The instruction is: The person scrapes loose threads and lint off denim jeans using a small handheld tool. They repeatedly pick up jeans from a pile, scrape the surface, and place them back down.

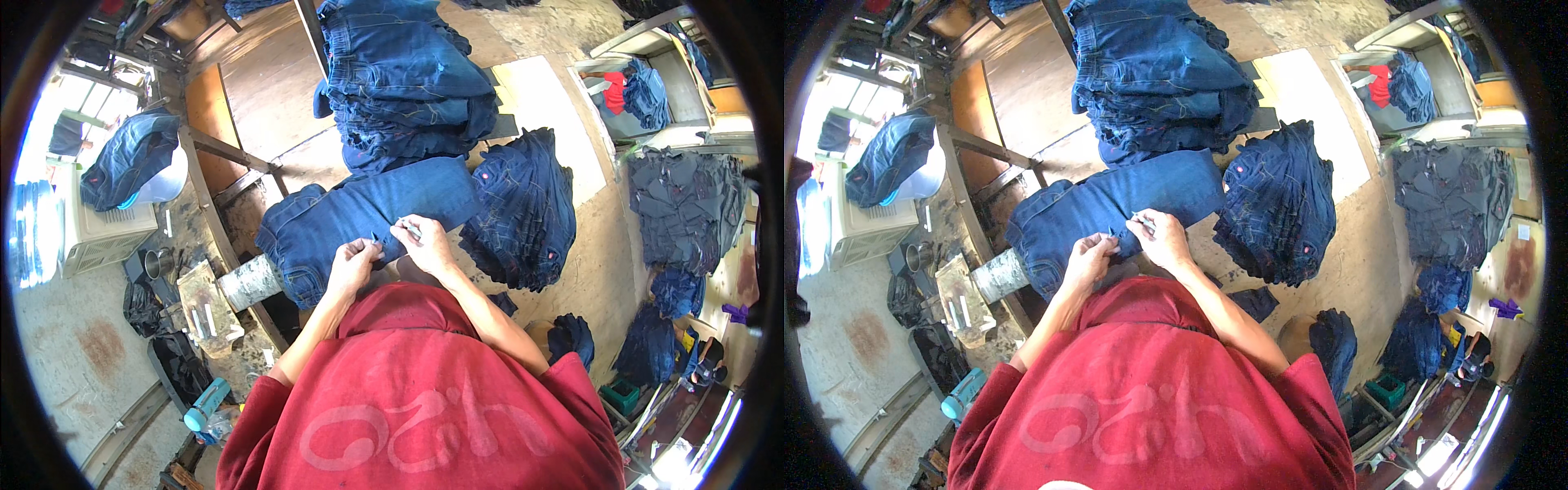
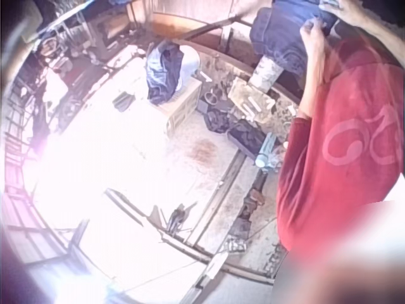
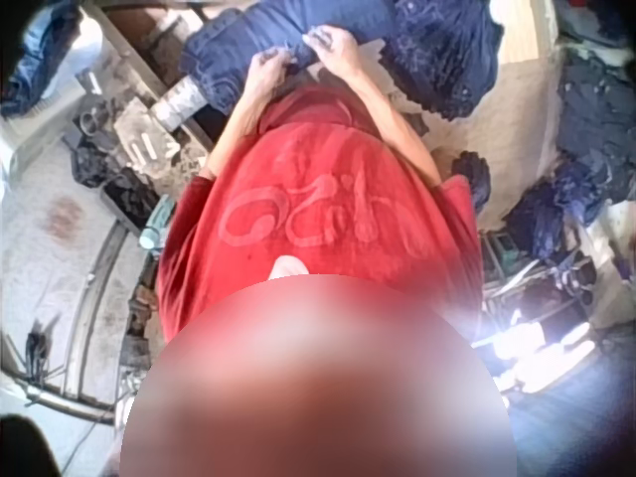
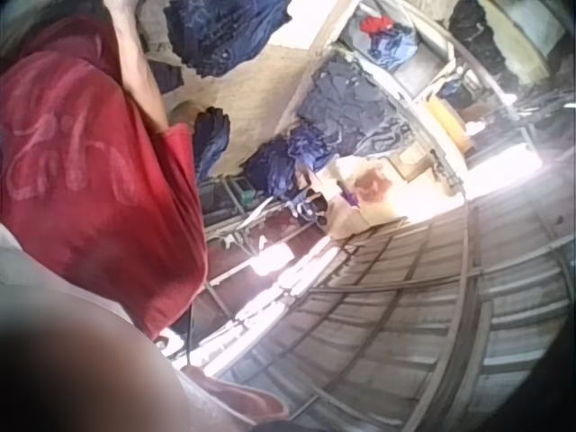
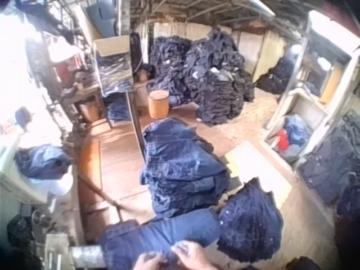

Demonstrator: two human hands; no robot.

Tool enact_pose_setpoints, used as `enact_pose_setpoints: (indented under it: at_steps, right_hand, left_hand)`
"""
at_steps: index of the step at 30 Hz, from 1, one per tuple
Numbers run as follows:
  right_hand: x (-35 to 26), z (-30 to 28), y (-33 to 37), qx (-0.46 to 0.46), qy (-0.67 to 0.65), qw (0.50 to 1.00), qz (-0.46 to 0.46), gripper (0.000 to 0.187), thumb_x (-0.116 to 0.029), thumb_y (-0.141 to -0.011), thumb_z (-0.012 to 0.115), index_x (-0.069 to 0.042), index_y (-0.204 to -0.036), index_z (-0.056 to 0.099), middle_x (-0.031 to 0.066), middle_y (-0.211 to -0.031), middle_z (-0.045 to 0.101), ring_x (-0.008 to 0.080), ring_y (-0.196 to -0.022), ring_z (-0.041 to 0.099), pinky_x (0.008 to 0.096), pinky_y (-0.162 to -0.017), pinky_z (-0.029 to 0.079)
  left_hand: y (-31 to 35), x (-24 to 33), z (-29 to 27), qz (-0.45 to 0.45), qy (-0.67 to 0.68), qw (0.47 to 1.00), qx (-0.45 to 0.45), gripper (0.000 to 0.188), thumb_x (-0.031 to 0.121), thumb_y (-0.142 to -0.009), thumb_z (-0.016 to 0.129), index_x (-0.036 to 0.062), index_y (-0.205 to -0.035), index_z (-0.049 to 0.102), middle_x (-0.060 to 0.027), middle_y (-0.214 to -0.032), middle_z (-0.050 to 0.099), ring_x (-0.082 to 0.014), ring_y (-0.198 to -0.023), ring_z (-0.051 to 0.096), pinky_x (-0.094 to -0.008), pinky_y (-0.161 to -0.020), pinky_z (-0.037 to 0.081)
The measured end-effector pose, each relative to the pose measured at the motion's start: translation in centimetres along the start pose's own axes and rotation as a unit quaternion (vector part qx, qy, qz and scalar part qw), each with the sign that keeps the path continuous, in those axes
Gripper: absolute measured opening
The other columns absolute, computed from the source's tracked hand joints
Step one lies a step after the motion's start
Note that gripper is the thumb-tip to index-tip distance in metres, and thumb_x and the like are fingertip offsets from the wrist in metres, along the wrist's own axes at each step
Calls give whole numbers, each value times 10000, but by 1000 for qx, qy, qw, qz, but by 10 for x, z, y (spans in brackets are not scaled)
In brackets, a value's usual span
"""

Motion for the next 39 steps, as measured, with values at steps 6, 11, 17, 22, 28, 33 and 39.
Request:
enact_pose_setpoints:
  at_steps: [6,11,17,22,28,33,39]
  right_hand:
    - [5,5,2,-11,-15,1000,5,225,-222,-1014,798,-4,-988,750,-22,-738,640,32,-696,518,283,-617,445]
    - [2,2,0,-19,-5,1000,-9,223,-215,-1011,797,3,-1002,751,1,-753,667,32,-705,531,278,-629,459]
    - [-4,2,0,-19,13,999,-31,284,-314,-989,800,-35,-1036,774,123,-746,723,228,-617,659,382,-630,523]
    - [-6,0,-1,-28,51,998,-10,276,-301,-1002,779,-27,-1027,767,111,-780,736,212,-675,678,372,-647,531]
    - [-8,3,2,-10,37,999,-31,255,-266,-1011,783,-14,-1007,747,27,-722,665,108,-637,556,337,-619,483]
    - [-9,-12,8,-19,58,997,47,376,-355,-1025,766,-61,-1184,594,126,-853,740,302,-745,729,416,-709,565]
    - [-69,-36,23,-96,163,974,-125,187,-264,-1106,650,-84,-1100,598,152,-747,714,398,-696,727,517,-660,552]
  left_hand:
    - [23,-12,-10,-64,125,990,25,118,149,-1037,678,42,-994,656,-9,-743,639,-56,-404,379,-259,-373,291]
    - [2,8,1,-28,-19,999,18,137,163,-1034,684,53,-954,664,9,-705,608,-55,-403,366,-272,-376,274]
    - [11,6,-2,-28,11,999,12,190,227,-1007,728,74,-904,687,38,-688,598,-39,-441,375,-260,-424,260]
    - [3,12,6,7,-53,999,8,201,228,-1021,708,73,-894,696,48,-653,568,-38,-427,358,-260,-423,251]
    - [10,2,0,-56,-19,997,57,209,222,-973,724,69,-830,718,44,-672,594,-39,-465,398,-251,-445,256]
    - [22,3,-12,-116,154,980,-60,334,34,-994,597,-9,-1321,644,-56,-1013,734,-23,-486,364,-231,-428,294]
    - [21,22,-14,-69,16,985,-156,909,-108,-917,536,65,-1754,227,-159,-1434,706,-15,-593,469,-194,-479,363]
Point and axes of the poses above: each hand's wrist, its own y-axis away from the middle knuckle, its own z-axis out of the palm, x = y × z, the point moved 5 cm from there along -y, towards the middle knuckle
